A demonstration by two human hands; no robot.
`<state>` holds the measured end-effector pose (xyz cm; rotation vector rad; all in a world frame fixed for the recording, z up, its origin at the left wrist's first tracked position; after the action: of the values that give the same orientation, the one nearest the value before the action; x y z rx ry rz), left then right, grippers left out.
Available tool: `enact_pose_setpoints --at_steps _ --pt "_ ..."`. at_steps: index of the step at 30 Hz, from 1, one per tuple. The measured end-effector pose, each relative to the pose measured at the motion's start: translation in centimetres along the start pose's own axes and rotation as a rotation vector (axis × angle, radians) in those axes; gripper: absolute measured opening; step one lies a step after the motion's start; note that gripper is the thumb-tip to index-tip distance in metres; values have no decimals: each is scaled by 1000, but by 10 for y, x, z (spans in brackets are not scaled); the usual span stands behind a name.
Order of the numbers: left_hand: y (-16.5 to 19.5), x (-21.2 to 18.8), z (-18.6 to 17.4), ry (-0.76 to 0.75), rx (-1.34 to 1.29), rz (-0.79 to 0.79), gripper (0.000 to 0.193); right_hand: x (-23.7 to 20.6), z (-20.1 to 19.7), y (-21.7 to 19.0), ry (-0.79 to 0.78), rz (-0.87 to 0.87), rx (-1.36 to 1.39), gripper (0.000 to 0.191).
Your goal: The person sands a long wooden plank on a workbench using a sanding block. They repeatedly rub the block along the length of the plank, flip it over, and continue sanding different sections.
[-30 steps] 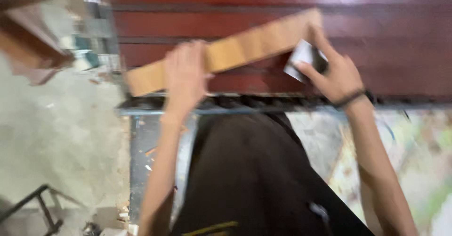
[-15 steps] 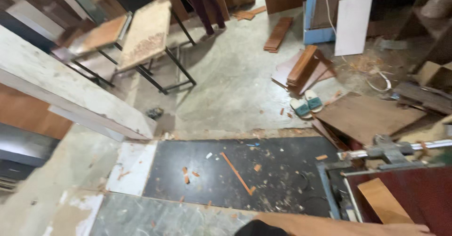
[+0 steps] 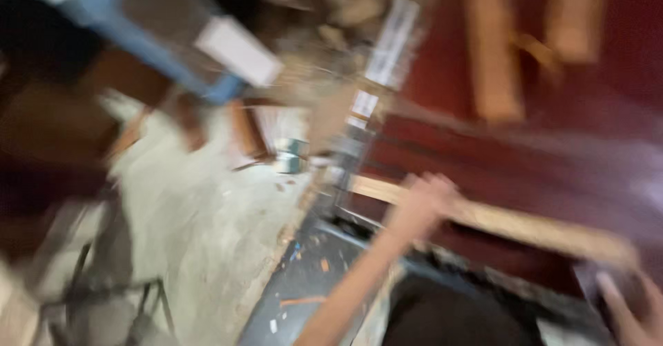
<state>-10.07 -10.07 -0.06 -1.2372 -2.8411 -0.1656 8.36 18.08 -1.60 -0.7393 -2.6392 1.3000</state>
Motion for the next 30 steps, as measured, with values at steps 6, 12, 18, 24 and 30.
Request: enact_pose_setpoints --at_steps 6,12,18,24,30 --pt "23 -14 22 53 214 169 30 -97 -20 80 191 619 883 54" --pt "54 -24 32 -14 116 313 91 -126 -10 55 110 860 1555 86" --pt "111 5 23 -68 -144 368 93 -124 14 23 61 791 1796 74" --pt "209 82 30 -62 -457 459 57 -98 54 10 47 894 2063 72" --pt "250 113 42 -99 -658 428 25 -87 54 2 31 995 2112 74"
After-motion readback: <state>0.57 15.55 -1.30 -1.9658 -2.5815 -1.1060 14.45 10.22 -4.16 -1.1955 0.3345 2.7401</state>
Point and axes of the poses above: each hand's wrist, its own x-axis towards the middle knuckle, its own z-axis out of the palm, y = z × x, the point moved 8 cm from there along x, towards the middle knuckle, and after that the axes turned 1 degree about -z, right-handed, at the moved point
